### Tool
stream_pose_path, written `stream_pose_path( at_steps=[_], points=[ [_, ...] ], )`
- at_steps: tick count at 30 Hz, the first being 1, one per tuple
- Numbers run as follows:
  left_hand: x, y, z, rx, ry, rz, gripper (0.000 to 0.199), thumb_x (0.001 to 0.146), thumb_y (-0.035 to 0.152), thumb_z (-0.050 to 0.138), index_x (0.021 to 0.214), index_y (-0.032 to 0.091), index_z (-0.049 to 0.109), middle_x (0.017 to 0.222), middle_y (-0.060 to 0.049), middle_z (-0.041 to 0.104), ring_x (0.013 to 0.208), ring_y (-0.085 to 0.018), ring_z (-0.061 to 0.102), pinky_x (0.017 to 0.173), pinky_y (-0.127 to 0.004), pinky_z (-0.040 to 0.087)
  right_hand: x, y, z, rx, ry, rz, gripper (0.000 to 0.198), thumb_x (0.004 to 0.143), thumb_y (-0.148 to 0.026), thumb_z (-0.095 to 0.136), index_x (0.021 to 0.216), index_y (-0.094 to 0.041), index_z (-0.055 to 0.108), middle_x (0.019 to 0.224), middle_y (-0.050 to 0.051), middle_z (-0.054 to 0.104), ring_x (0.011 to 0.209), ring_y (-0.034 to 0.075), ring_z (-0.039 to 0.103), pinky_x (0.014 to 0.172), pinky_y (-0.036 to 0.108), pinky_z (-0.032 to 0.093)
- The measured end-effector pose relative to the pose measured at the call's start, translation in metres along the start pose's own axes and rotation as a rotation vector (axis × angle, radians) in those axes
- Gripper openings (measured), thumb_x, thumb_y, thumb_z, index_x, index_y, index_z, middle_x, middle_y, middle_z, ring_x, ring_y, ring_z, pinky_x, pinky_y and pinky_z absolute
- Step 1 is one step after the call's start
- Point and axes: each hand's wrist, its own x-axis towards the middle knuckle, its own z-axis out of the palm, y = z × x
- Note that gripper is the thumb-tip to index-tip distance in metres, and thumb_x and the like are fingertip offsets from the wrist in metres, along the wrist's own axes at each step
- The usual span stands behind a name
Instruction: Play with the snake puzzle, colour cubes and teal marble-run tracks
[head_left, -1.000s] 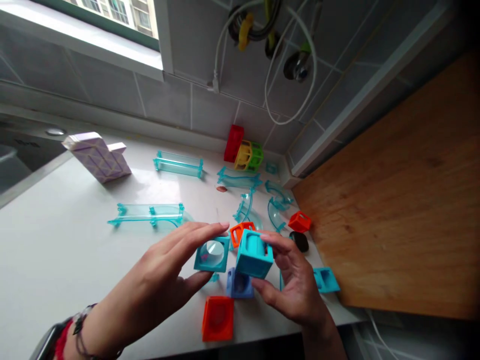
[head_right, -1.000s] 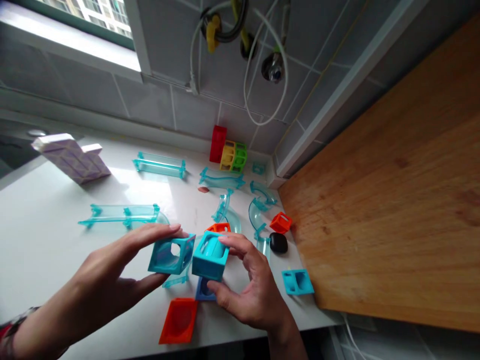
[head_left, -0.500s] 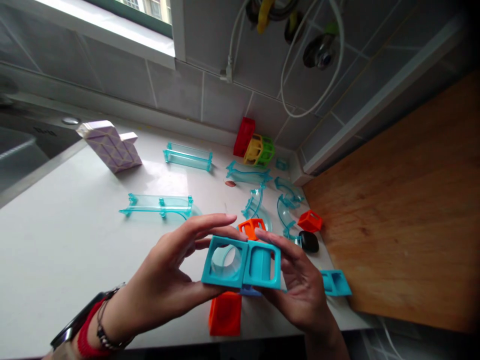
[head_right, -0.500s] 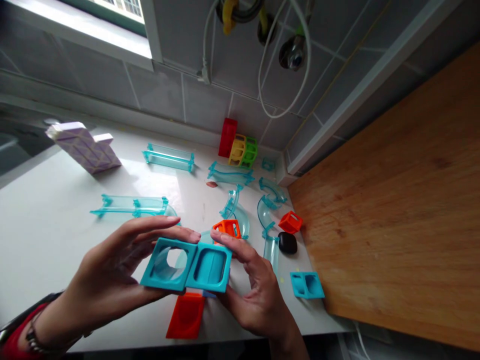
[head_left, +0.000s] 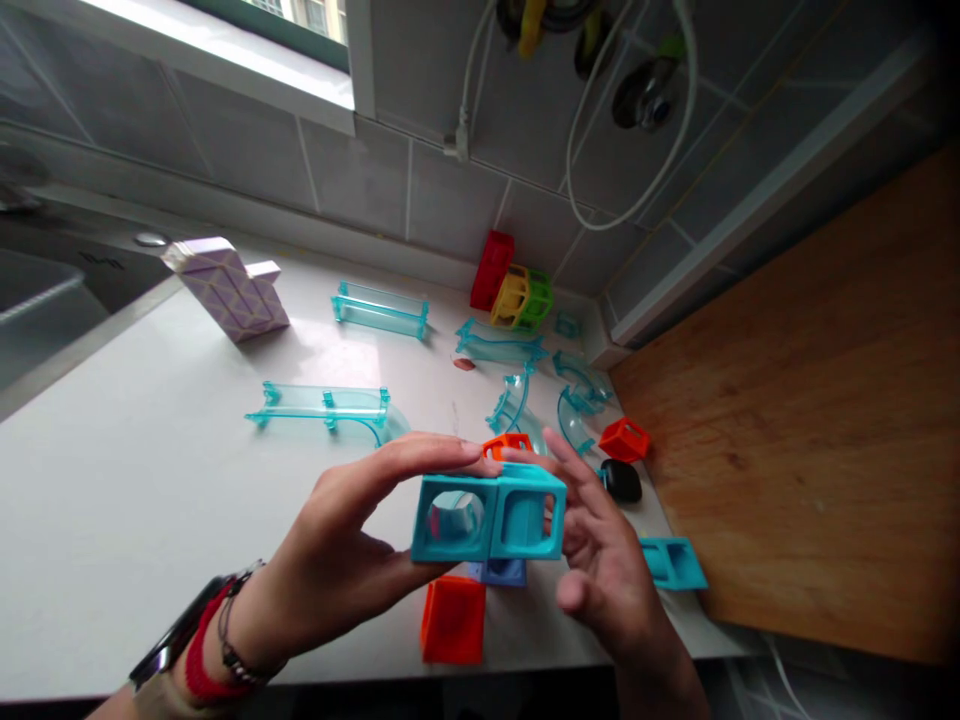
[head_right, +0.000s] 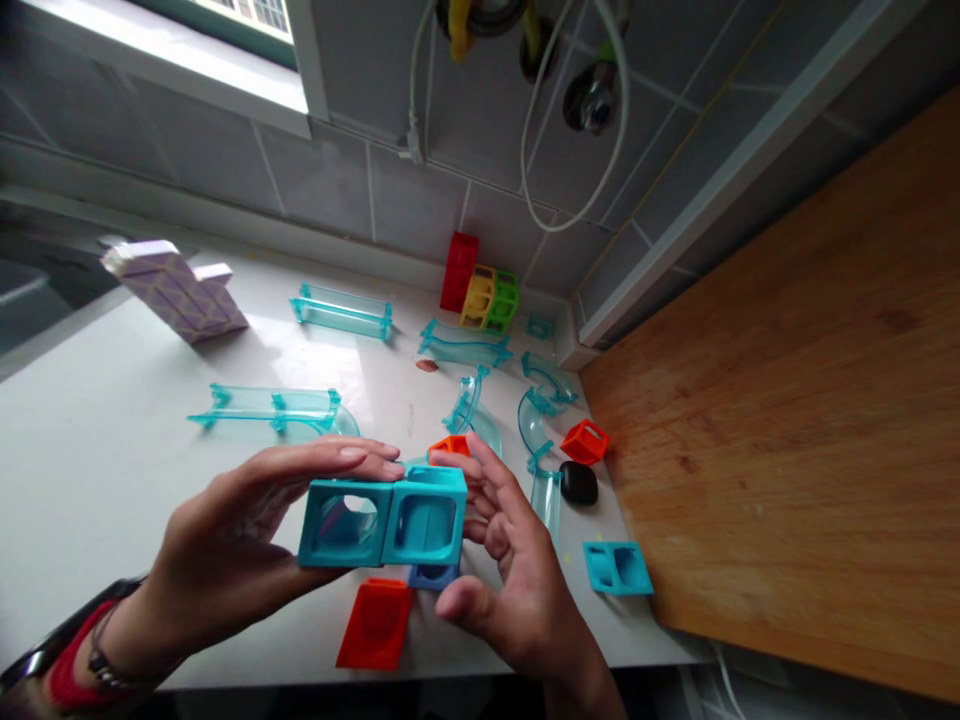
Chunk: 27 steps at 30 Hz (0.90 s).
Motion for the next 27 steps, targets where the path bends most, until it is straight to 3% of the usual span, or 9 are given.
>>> stream_pose_path(
  at_steps=[2,4,6,8,11,15,18,27],
  points=[
    [0.000,-0.001,0.000,0.026,-0.029,0.040,0.073,0.077,0.007,0.086,0.140,0.034,0.060,0.128,-0.006,0.074,0.126,-0.028,0.067,0.110,-0.040,0.055,0.002,-0.001,0.001,0.073,0.034,0.082,0.075,0.080,-0.064,0.080,0.144,-0.029,0.059,0.137,0.013,0.068,0.121,0.034,0.069,0.094,0.044,0.061],
    [0.000,-0.002,0.000,0.061,-0.052,0.053,0.073,0.077,0.009,0.087,0.141,0.032,0.060,0.127,-0.007,0.075,0.122,-0.027,0.069,0.109,-0.038,0.055,0.003,-0.003,0.002,0.061,0.070,0.116,0.054,0.085,-0.057,0.078,0.129,-0.026,0.070,0.118,0.010,0.076,0.105,0.030,0.075,0.084,0.038,0.063],
    [-0.001,-0.003,0.001,0.080,-0.054,0.047,0.075,0.076,0.011,0.088,0.142,0.032,0.059,0.127,-0.007,0.075,0.119,-0.026,0.071,0.109,-0.036,0.055,0.003,-0.004,0.002,0.026,0.087,0.110,0.045,0.086,-0.049,0.081,0.125,-0.027,0.071,0.109,0.007,0.078,0.094,0.026,0.077,0.077,0.033,0.063],
    [-0.002,-0.003,0.002,0.066,-0.050,0.016,0.078,0.075,0.012,0.089,0.143,0.032,0.057,0.128,-0.007,0.075,0.118,-0.025,0.072,0.108,-0.034,0.056,0.001,-0.005,0.003,-0.003,0.124,0.065,0.051,0.084,-0.043,0.084,0.130,-0.031,0.067,0.115,0.006,0.077,0.097,0.025,0.076,0.079,0.033,0.064],
    [-0.002,-0.002,0.002,0.020,-0.024,-0.036,0.079,0.075,0.013,0.090,0.144,0.033,0.056,0.128,-0.006,0.075,0.117,-0.026,0.073,0.106,-0.034,0.057,-0.001,-0.005,0.004,-0.081,0.194,-0.040,0.065,0.078,-0.030,0.091,0.136,-0.035,0.062,0.130,0.006,0.072,0.114,0.026,0.072,0.096,0.038,0.061],
    [-0.001,-0.002,0.001,0.001,-0.024,-0.063,0.080,0.075,0.014,0.091,0.144,0.034,0.056,0.128,-0.007,0.075,0.118,-0.026,0.073,0.106,-0.033,0.057,-0.003,-0.007,0.002,-0.168,0.113,-0.163,0.060,0.081,-0.019,0.087,0.134,-0.036,0.065,0.140,0.007,0.065,0.130,0.030,0.064,0.108,0.047,0.055],
    [-0.001,-0.002,0.001,-0.024,-0.032,-0.079,0.084,0.073,0.014,0.093,0.145,0.034,0.055,0.127,-0.006,0.076,0.116,-0.024,0.073,0.104,-0.030,0.057,-0.004,-0.011,-0.001,-0.249,0.058,-0.242,0.057,0.082,-0.016,0.085,0.132,-0.037,0.067,0.146,0.008,0.059,0.138,0.032,0.055,0.107,0.049,0.055],
    [-0.004,-0.001,0.000,0.001,0.006,-0.068,0.077,0.074,0.011,0.090,0.141,0.036,0.059,0.130,-0.006,0.073,0.119,-0.028,0.071,0.107,-0.037,0.057,-0.002,-0.010,-0.004,-0.284,0.028,-0.279,0.059,0.082,-0.017,0.084,0.134,-0.041,0.067,0.140,0.008,0.061,0.130,0.031,0.059,0.100,0.048,0.058]
  ],
)
